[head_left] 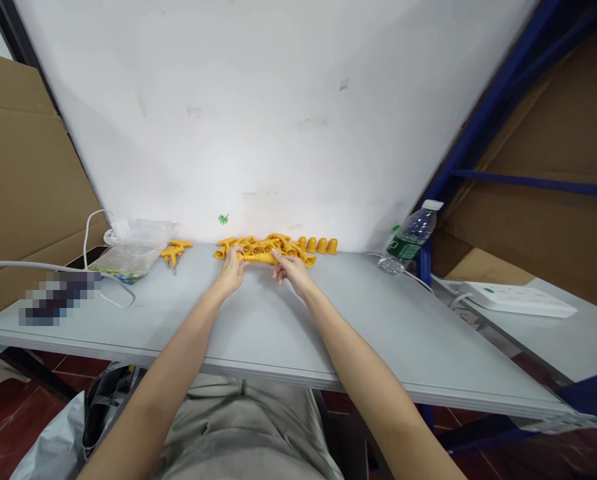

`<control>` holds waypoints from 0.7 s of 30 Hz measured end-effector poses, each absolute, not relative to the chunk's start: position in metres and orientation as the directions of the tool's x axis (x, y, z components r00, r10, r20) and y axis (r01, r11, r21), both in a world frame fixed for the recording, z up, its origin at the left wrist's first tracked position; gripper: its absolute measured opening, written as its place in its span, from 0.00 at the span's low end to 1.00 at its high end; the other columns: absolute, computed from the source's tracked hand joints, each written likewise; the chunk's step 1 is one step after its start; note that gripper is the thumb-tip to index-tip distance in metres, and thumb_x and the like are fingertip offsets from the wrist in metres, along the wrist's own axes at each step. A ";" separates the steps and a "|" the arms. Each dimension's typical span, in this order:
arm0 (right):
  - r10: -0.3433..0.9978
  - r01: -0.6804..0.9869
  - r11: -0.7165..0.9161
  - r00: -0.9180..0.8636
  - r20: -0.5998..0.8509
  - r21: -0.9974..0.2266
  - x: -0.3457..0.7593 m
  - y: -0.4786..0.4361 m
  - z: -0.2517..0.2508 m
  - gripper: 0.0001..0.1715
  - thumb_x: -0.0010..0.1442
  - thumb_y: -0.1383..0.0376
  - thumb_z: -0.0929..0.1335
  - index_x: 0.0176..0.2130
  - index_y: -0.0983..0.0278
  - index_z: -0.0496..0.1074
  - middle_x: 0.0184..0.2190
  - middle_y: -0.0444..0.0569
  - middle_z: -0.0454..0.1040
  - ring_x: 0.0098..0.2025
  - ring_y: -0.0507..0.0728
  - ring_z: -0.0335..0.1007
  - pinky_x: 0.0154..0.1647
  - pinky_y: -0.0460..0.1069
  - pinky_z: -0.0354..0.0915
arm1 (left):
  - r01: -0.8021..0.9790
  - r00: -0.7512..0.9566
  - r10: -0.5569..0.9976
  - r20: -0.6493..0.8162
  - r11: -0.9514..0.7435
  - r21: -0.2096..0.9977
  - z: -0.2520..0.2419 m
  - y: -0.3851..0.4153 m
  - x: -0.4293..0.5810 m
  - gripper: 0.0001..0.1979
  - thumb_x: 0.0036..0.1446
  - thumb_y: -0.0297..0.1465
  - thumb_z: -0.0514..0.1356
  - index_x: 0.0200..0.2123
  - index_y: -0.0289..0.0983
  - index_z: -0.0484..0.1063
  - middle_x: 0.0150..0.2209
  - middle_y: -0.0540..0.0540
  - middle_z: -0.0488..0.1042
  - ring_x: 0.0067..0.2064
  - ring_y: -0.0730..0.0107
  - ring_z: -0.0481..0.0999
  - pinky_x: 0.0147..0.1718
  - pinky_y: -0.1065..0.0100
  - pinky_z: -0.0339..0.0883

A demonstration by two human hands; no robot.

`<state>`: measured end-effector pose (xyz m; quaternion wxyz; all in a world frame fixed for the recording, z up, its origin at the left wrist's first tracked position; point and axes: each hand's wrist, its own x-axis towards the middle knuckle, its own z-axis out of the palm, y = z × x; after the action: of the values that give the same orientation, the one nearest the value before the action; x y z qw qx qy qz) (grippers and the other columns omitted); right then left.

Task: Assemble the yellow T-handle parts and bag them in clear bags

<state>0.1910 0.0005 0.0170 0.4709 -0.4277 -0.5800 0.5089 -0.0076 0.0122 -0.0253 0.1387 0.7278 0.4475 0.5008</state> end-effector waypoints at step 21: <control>0.954 -0.466 0.241 0.277 0.118 -0.852 0.199 0.024 0.014 0.18 0.54 0.54 0.70 0.39 0.60 0.63 0.30 0.44 0.76 0.27 0.53 0.74 0.31 0.48 0.69 | 0.756 0.056 0.693 0.719 -0.500 0.423 -0.018 -0.010 0.015 0.27 0.59 0.31 0.53 0.61 0.38 0.55 0.64 0.34 0.57 0.66 0.52 0.56 0.62 0.46 0.51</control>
<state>0.1985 0.0240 0.0140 0.7122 -0.3625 -0.3364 0.4982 0.0149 -0.0100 -0.0177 -0.0333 0.7257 0.4991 0.4724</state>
